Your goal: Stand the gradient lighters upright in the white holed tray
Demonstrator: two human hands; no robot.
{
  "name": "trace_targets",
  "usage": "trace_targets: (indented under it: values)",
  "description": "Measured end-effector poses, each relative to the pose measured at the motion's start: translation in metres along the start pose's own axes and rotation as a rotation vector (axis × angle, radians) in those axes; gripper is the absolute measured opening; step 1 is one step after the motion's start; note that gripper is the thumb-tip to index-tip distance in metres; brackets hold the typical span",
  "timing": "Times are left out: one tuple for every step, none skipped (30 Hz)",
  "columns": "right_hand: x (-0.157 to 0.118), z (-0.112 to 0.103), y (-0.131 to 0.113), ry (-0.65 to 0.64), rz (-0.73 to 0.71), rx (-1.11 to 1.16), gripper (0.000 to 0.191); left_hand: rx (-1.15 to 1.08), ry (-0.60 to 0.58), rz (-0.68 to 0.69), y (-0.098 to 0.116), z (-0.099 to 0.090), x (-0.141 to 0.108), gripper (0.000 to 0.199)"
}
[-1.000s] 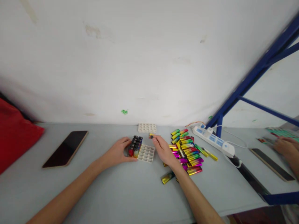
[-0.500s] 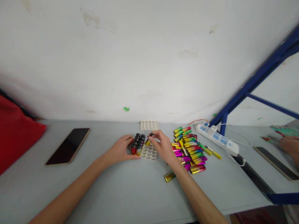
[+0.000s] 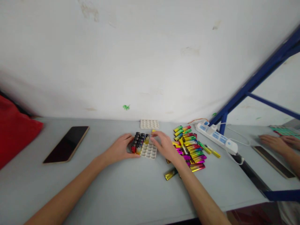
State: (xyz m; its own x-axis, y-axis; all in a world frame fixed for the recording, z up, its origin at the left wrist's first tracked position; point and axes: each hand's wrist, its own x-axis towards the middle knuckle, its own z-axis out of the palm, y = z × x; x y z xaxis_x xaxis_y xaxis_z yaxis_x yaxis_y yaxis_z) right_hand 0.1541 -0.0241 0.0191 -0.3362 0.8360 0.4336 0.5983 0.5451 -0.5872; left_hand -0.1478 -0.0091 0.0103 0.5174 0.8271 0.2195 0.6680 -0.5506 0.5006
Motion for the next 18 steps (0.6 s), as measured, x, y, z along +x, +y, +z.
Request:
trace_targets:
  values:
    - [0.0,-0.006,0.006,0.033,0.026,-0.029,0.02,0.008,0.001,-0.005,0.0,0.0,0.0,0.068]
    - [0.0,-0.011,0.011,0.056,0.063,-0.073,0.023,0.014,0.003,-0.01,-0.001,0.001,0.0,0.07]
    - [0.002,-0.016,0.017,0.064,0.107,-0.132,0.025,0.014,0.005,-0.014,-0.001,0.001,0.0,0.071]
    - [0.004,-0.02,0.022,0.058,0.153,-0.201,0.026,0.011,0.007,-0.015,-0.001,0.001,0.0,0.072]
    - [0.007,-0.022,0.026,0.037,0.196,-0.273,0.027,0.006,0.009,-0.014,-0.001,0.0,0.0,0.072]
    - [0.011,-0.024,0.028,0.001,0.231,-0.338,0.026,0.0,0.008,-0.012,-0.001,0.0,0.0,0.072]
    - [0.014,-0.025,0.029,-0.045,0.258,-0.393,0.024,-0.004,0.009,-0.012,0.0,-0.001,0.0,0.071]
    - [0.017,-0.024,0.03,-0.093,0.277,-0.436,0.021,-0.006,0.009,-0.014,0.001,-0.001,-0.001,0.07]
    - [0.02,-0.024,0.03,-0.135,0.289,-0.466,0.017,-0.006,0.007,-0.019,0.002,-0.002,-0.001,0.07]
    - [0.021,-0.023,0.029,-0.165,0.297,-0.481,0.014,-0.005,0.004,-0.028,0.003,-0.003,0.0,0.07]
    - [0.022,-0.022,0.03,-0.178,0.302,-0.48,0.012,-0.005,0.0,-0.037,0.004,-0.003,0.0,0.069]
    - [0.021,-0.022,0.03,-0.171,0.302,-0.458,0.011,-0.007,-0.003,-0.043,0.005,-0.004,-0.001,0.069]
    - [0.02,-0.022,0.032,-0.146,0.3,-0.412,0.01,-0.013,-0.006,-0.046,0.005,-0.004,-0.001,0.069]
    - [0.019,-0.022,0.034,-0.109,0.299,-0.341,0.01,-0.019,-0.008,-0.044,0.006,-0.005,-0.001,0.068]
    - [0.017,-0.023,0.035,-0.063,0.3,-0.248,0.011,-0.026,-0.008,-0.038,0.006,-0.005,-0.001,0.067]
    - [0.016,-0.024,0.037,-0.013,0.305,-0.134,0.015,-0.03,-0.004,-0.031,0.006,-0.005,-0.001,0.066]
    - [0.015,-0.026,0.038,0.038,0.315,-0.007,0.022,-0.031,0.002,-0.024,0.006,-0.005,-0.001,0.065]
    - [0.014,-0.027,0.038,0.085,0.328,0.129,0.031,-0.029,0.006,-0.019,0.005,-0.004,-0.001,0.063]
